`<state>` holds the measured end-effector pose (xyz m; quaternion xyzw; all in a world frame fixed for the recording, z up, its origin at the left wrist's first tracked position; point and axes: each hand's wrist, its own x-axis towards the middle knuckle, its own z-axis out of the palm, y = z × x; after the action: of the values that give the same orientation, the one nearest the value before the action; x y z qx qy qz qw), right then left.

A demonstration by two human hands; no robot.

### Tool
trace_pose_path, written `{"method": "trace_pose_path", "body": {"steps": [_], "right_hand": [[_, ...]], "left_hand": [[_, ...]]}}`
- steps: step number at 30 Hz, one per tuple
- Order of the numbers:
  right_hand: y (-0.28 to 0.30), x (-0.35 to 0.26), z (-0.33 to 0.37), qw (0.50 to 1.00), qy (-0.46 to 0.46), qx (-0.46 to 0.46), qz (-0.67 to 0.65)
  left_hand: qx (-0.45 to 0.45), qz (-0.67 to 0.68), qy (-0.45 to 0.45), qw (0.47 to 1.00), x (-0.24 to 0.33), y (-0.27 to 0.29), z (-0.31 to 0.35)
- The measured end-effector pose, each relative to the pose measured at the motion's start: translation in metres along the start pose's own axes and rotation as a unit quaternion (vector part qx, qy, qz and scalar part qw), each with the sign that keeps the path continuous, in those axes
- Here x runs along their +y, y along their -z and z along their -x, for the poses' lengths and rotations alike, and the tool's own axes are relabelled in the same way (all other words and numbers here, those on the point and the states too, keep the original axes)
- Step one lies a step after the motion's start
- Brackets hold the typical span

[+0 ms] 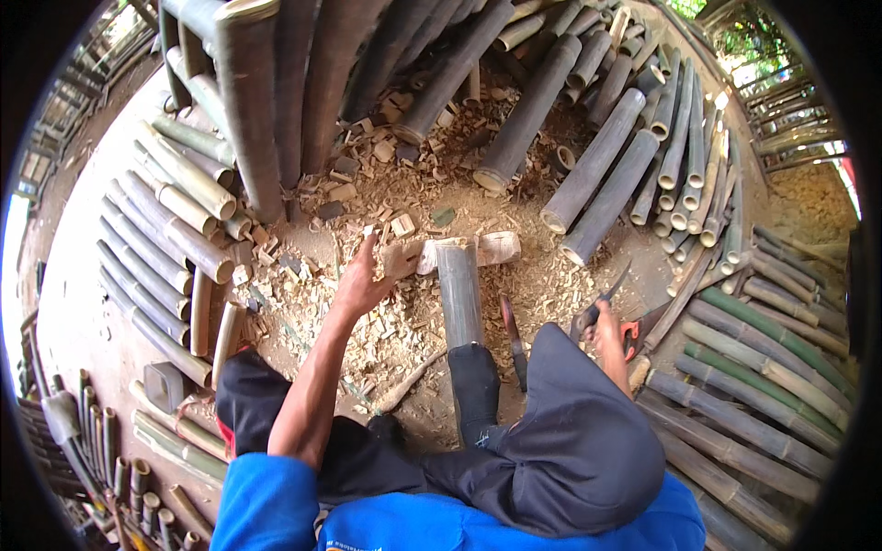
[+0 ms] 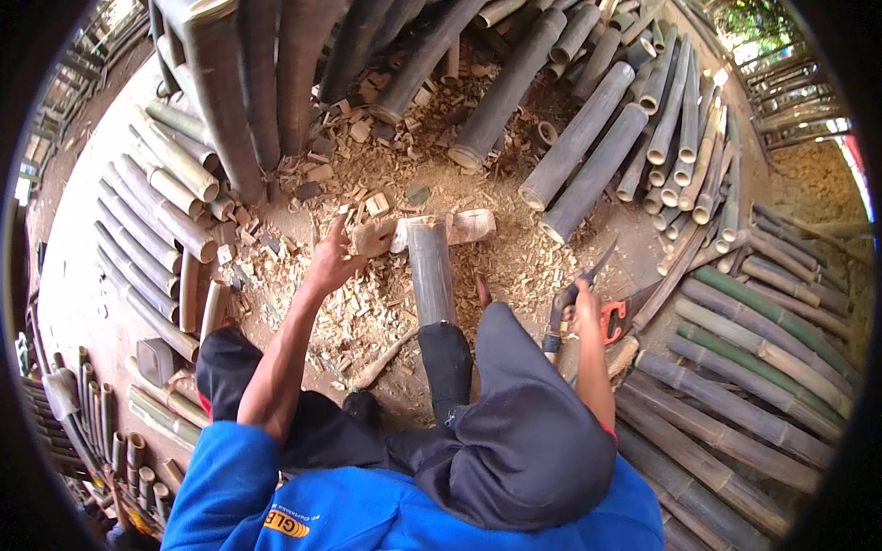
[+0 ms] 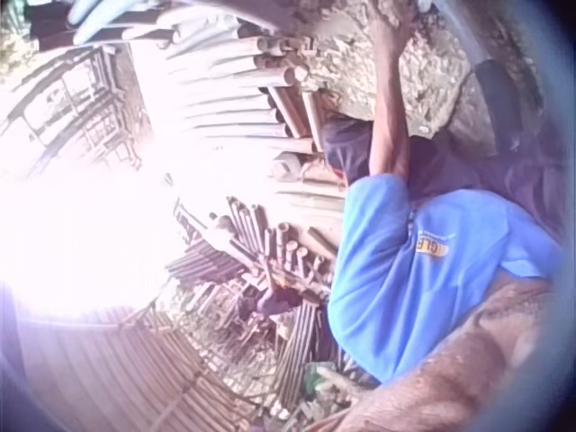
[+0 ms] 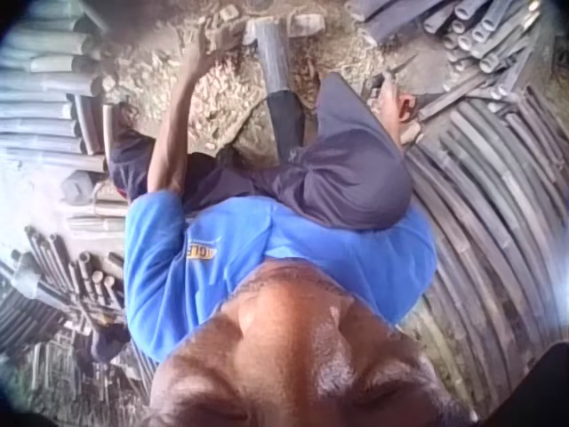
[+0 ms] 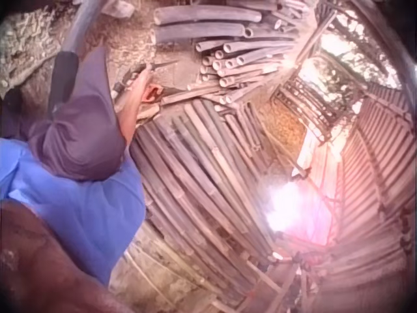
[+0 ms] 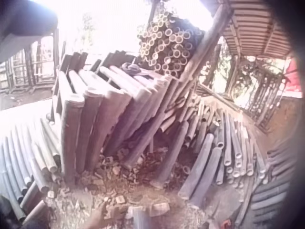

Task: The person carves a slot into a bamboo pole using a knife and a wooden mallet, then smooths the edges of the cut with a smaller knife.

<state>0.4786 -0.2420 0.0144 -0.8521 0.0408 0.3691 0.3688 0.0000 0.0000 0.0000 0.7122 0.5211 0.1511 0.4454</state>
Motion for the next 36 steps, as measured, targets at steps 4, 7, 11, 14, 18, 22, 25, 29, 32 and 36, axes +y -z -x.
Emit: {"method": "trace_pose_path", "body": {"steps": [4, 7, 11, 14, 18, 22, 25, 29, 32, 36], "right_hand": [[-0.027, 0.008, -0.047, 0.998, 0.039, 0.049, 0.005], [-0.019, 0.027, -0.052, 0.962, 0.225, 0.122, 0.094], [-0.093, -0.006, 0.072, 0.941, 0.324, -0.095, 0.029], [-0.168, 0.033, 0.077, 0.851, 0.126, -0.472, -0.19], [-0.226, 0.001, 0.177, 0.719, -0.079, -0.627, -0.288], [-0.218, -0.036, 0.216, 0.663, -0.114, -0.635, -0.379], [-0.201, -0.061, 0.235, 0.63, -0.112, -0.633, -0.436], [-0.169, -0.077, 0.22, 0.619, -0.072, -0.6, -0.502], [-0.134, -0.088, 0.182, 0.648, 0.041, -0.569, -0.504], [-0.097, -0.081, 0.163, 0.678, 0.029, -0.586, -0.443]], "left_hand": [[0.006, 0.016, 0.028, 0.999, 0.011, 0.059, 0.048], [-0.06, -0.066, 0.017, 0.996, 0.045, 0.087, 0.079], [0.016, -0.123, -0.052, 0.991, 0.093, 0.087, 0.118], [0.06, -0.059, -0.179, 0.98, 0.147, 0.043, 0.094], [0.055, -0.086, -0.314, 0.944, 0.193, -0.001, 0.062], [-0.058, -0.154, -0.326, 0.931, 0.183, -0.012, 0.067], [-0.099, -0.191, -0.364, 0.906, 0.187, -0.019, 0.075], [-0.12, -0.231, -0.407, 0.876, 0.169, -0.025, 0.09], [-0.175, -0.211, -0.345, 0.898, 0.149, -0.024, 0.092], [-0.194, -0.243, -0.134, 0.941, 0.112, 0.02, 0.077]]}}
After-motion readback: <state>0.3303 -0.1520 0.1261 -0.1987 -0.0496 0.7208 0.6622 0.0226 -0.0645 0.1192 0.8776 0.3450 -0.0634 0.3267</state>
